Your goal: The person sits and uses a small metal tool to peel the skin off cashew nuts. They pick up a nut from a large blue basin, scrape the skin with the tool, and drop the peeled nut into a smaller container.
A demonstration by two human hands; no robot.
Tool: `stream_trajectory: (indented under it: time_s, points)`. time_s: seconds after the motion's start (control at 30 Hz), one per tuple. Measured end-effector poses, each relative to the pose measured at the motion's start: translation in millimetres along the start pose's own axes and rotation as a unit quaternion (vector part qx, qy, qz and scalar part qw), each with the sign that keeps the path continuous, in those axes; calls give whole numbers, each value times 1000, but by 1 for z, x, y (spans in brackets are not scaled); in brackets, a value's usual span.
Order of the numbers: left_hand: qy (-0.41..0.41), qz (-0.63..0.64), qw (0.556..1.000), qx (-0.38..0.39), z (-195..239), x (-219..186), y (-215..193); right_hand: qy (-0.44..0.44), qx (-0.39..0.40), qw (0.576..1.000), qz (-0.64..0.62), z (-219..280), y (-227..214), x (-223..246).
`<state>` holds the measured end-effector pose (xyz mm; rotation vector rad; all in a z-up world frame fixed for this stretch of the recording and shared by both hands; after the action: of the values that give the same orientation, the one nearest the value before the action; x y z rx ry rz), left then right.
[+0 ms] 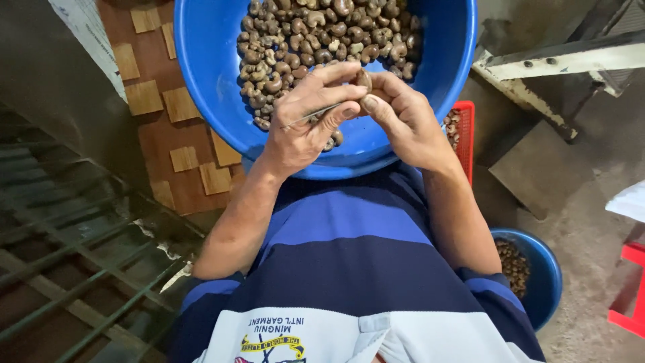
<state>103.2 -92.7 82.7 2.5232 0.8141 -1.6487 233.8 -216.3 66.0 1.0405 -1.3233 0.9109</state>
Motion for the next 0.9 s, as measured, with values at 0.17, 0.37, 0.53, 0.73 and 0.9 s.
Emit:
stream_trajectory:
  time_s: [0.17,0.37,0.53,0.73,0.9]
  points:
    - [17,3,999,-33,-3,-5,-4,-25,46,998,37,0,2,23]
    - [42,52,996,-66,-10,-12,2,-23,28,998,53,-1,-13,-7]
    - [17,18,998,-52,-6,-14,-4,-47,-74,996,32,9,-20,26]
    - [21,-88,993,-69,-10,-11,-1,-87,-344,929,103,70,-142,-17]
    - [-14,-84,994,-69,-3,-8,-2,205,-306,842,394,137,-181,-143]
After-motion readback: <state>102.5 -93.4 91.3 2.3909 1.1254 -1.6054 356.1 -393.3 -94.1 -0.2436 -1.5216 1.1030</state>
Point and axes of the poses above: each hand's wrist, its own z-axis away from the middle knuckle, its own y-axis out of the palm, x = y × z, the point moved 4 cm from there along -z, towards the middle knuckle, and after that the axes turned 1 degree about x, right-handed, at the moved point
